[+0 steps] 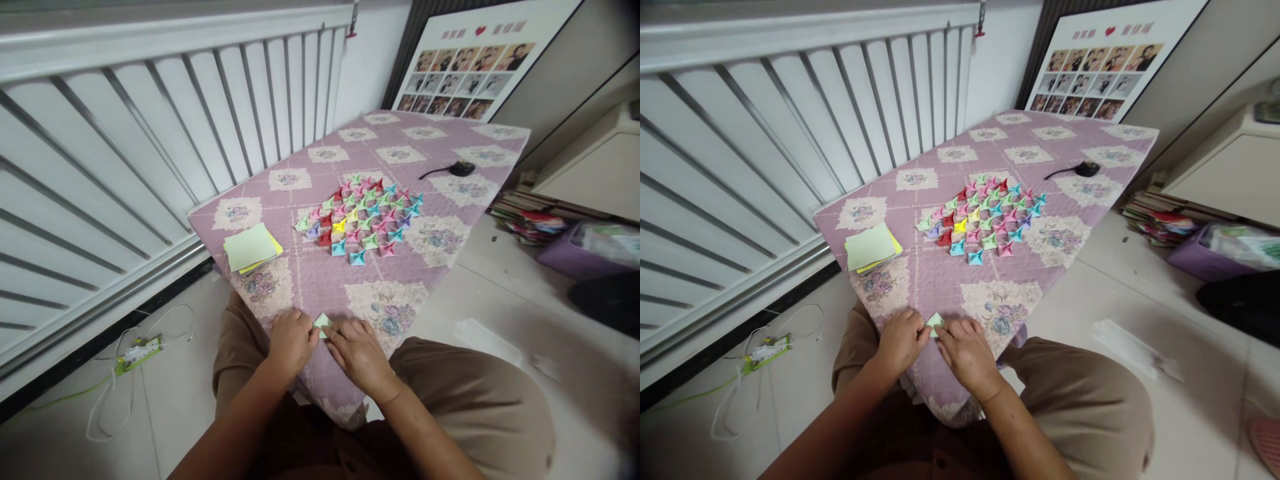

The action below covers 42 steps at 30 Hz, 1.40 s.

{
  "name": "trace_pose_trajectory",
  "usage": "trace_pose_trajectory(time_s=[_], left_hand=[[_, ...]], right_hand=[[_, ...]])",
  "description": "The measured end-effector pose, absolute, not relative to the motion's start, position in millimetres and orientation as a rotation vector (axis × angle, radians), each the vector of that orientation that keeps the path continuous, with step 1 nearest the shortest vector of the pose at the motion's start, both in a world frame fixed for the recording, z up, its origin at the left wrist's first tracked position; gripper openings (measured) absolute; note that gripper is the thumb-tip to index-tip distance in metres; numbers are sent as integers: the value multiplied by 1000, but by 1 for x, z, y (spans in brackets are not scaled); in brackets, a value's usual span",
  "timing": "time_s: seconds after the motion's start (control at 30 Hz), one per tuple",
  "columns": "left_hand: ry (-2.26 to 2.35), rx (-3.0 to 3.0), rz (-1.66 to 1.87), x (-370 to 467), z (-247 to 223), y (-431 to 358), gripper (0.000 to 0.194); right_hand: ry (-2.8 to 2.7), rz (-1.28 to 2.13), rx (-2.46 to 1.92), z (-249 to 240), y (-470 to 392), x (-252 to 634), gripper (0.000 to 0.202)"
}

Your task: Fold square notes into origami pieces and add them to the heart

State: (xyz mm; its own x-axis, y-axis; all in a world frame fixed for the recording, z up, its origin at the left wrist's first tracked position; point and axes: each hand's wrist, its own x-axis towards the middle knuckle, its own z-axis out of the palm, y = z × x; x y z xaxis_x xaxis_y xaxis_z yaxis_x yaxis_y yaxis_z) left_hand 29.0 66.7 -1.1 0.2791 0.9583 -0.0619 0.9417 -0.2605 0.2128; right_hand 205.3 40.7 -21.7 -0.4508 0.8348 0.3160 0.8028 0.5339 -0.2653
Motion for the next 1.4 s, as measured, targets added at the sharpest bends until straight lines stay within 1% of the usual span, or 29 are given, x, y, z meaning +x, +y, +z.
trace_pose_trajectory(time_s=[0.37, 0.67, 0.83, 1.0, 1.2, 1.4], left_hand=[[1701, 2352, 29, 15, -1, 67, 19], [1704, 2339, 145, 11, -8, 61, 12], [1645, 2332, 173, 6, -9, 59, 13], [1446, 2400, 236, 2, -7, 58, 24], [1390, 2405, 270, 3, -6, 61, 21], [1361, 2437, 337, 3, -10, 65, 18]], right_hand=[[-2471, 173, -1455, -20, 43, 202, 35], [-2543, 126, -1589, -14, 53, 193, 49], [-2506, 251, -1552, -10, 58, 197, 50], [-2491, 392, -1538, -7, 65, 202, 50], [-2479, 500, -1510, -7, 71, 205, 47], [-2456, 530, -1513, -3, 73, 204, 42]])
